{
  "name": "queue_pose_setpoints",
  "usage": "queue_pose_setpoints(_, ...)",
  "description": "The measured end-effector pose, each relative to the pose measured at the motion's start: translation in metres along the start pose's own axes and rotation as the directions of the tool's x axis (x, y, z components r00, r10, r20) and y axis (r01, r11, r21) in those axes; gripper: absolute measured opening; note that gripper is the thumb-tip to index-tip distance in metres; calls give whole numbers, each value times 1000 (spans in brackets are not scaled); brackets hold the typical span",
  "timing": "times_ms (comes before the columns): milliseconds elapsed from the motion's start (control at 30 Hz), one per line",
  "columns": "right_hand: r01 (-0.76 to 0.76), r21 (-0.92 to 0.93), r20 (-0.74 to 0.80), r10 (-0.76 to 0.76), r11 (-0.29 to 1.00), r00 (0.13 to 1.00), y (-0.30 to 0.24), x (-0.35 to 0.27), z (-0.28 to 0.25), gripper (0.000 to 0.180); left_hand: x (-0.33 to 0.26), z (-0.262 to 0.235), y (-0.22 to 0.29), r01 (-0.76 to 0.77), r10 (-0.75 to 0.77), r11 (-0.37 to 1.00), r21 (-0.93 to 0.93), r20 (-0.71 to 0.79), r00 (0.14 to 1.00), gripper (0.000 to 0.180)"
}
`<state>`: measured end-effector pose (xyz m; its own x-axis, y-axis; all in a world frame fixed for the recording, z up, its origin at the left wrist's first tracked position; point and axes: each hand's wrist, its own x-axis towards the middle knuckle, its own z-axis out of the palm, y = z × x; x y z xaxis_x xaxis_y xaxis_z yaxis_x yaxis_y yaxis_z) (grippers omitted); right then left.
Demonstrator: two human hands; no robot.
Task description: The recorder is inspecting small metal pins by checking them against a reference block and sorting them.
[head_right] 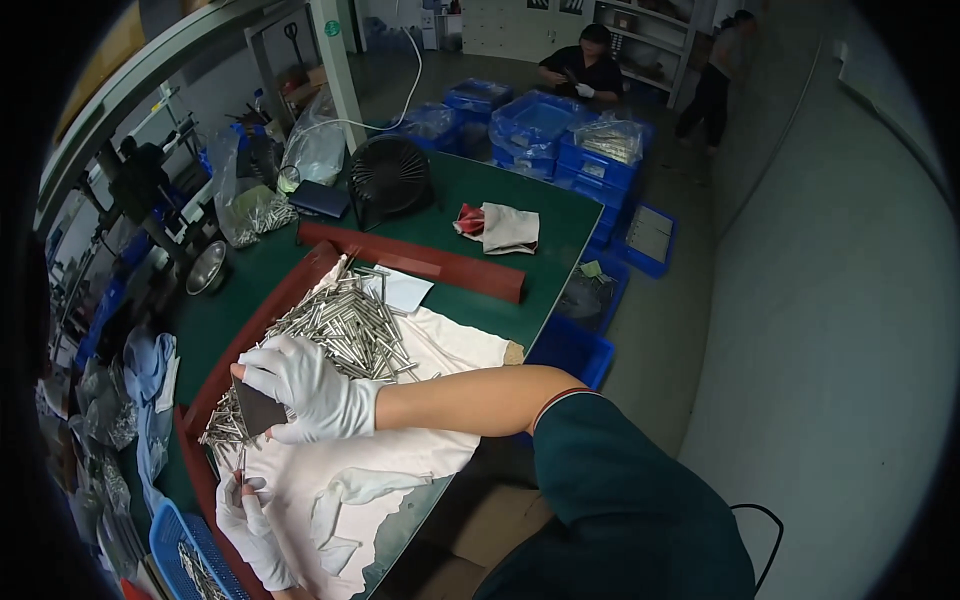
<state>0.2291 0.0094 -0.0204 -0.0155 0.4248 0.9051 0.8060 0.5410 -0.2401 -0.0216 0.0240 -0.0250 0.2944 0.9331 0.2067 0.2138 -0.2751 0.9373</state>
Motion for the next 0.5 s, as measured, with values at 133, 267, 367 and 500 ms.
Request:
queue_pose_setpoints(133,23,3,6,-23,1000,1000,-2,4,0,85,-8,-7,22,-15,25,997,78,-131,991,16)
queue_pose_setpoints(267,-1,-85,128,12,996,992,1,7,-33,81,11,0,10,-72,99,985,155,-171,980,12)
queue_pose_setpoints(367,-30,-38,134,35,999,990,-6,9,-25,83,3,-19,29,43,-37,999,16,-267,963,16)
queue_pose_setpoints(500,-18,8,143,17,1000,990,-8,12,-20,83,6,-45,3,11,217,606,795,-179,960,15)
